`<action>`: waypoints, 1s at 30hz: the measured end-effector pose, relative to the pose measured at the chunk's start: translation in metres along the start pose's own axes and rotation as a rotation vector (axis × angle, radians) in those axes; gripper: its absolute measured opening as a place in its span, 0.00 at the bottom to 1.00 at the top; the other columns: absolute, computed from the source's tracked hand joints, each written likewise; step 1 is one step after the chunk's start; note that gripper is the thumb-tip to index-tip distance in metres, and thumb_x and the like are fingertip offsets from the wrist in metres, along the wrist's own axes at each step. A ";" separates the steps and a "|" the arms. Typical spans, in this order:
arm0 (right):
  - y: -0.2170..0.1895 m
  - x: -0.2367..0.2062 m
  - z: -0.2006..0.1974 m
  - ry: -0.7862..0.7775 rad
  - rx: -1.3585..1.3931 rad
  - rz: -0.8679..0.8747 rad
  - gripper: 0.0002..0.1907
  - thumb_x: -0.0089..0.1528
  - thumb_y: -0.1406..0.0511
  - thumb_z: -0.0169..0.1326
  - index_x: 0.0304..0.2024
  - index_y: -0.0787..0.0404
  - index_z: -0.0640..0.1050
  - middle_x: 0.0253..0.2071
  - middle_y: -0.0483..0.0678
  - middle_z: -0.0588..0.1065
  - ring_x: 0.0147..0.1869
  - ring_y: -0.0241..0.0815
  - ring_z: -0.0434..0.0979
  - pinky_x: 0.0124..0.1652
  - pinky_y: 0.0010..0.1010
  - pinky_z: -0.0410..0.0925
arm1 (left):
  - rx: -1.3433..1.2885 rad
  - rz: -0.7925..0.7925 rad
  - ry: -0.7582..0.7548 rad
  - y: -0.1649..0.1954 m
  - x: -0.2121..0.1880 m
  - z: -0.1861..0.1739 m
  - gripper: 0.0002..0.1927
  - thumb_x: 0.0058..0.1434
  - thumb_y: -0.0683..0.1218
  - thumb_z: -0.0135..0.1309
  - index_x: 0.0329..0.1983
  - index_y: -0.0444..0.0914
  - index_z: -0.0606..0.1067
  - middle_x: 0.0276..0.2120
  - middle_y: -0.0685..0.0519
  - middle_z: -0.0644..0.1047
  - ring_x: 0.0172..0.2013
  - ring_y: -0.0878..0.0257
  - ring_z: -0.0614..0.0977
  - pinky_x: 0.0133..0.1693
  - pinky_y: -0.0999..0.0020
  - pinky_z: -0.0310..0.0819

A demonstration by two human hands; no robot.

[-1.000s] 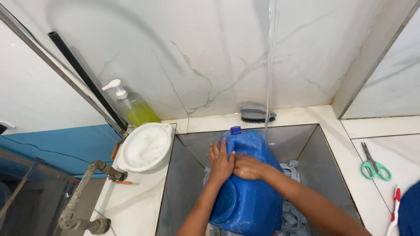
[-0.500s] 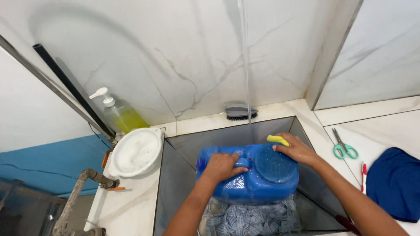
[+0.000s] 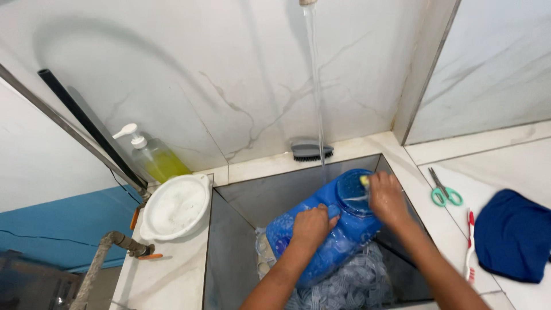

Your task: The person cleans a blue plastic container with a sponge and water, then rinses it thoroughly. They use a heat gun to install a white spigot into the container, wipe the exterior with a cloth, and fill the container with water. Finally, they place a lid on the container and handle a separate orange water bottle.

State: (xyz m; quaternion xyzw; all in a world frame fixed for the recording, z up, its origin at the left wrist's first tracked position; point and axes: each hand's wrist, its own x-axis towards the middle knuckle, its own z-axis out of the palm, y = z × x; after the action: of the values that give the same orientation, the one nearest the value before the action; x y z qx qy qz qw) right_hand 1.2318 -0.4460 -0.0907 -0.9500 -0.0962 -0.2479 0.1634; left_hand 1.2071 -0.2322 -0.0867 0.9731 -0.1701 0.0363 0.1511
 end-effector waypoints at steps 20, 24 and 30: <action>0.039 0.045 0.044 -0.499 0.391 0.120 0.20 0.63 0.57 0.43 0.35 0.66 0.80 0.39 0.58 0.79 0.46 0.58 0.78 0.49 0.45 0.69 | 0.033 0.248 0.073 -0.040 -0.071 -0.026 0.30 0.60 0.68 0.59 0.32 0.35 0.77 0.19 0.43 0.78 0.22 0.48 0.82 0.26 0.55 0.77; 0.031 0.005 0.054 -0.280 0.759 0.377 0.16 0.61 0.63 0.42 0.36 0.66 0.79 0.38 0.59 0.78 0.44 0.59 0.78 0.49 0.43 0.68 | -0.034 0.139 0.082 -0.070 -0.107 -0.023 0.30 0.62 0.68 0.58 0.34 0.35 0.76 0.20 0.43 0.78 0.23 0.47 0.82 0.25 0.53 0.76; -0.101 0.001 0.047 0.067 0.555 0.059 0.11 0.61 0.69 0.42 0.34 0.68 0.76 0.39 0.59 0.74 0.47 0.60 0.72 0.50 0.47 0.65 | -0.156 -0.307 0.255 -0.116 -0.141 -0.019 0.32 0.61 0.68 0.58 0.38 0.32 0.77 0.22 0.37 0.79 0.24 0.40 0.82 0.27 0.47 0.77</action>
State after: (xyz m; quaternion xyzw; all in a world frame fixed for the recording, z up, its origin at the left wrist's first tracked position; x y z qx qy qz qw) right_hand 1.2272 -0.3356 -0.1026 -0.8627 -0.1272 -0.2383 0.4276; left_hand 1.1141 -0.0770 -0.1185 0.9605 -0.0017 0.1222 0.2499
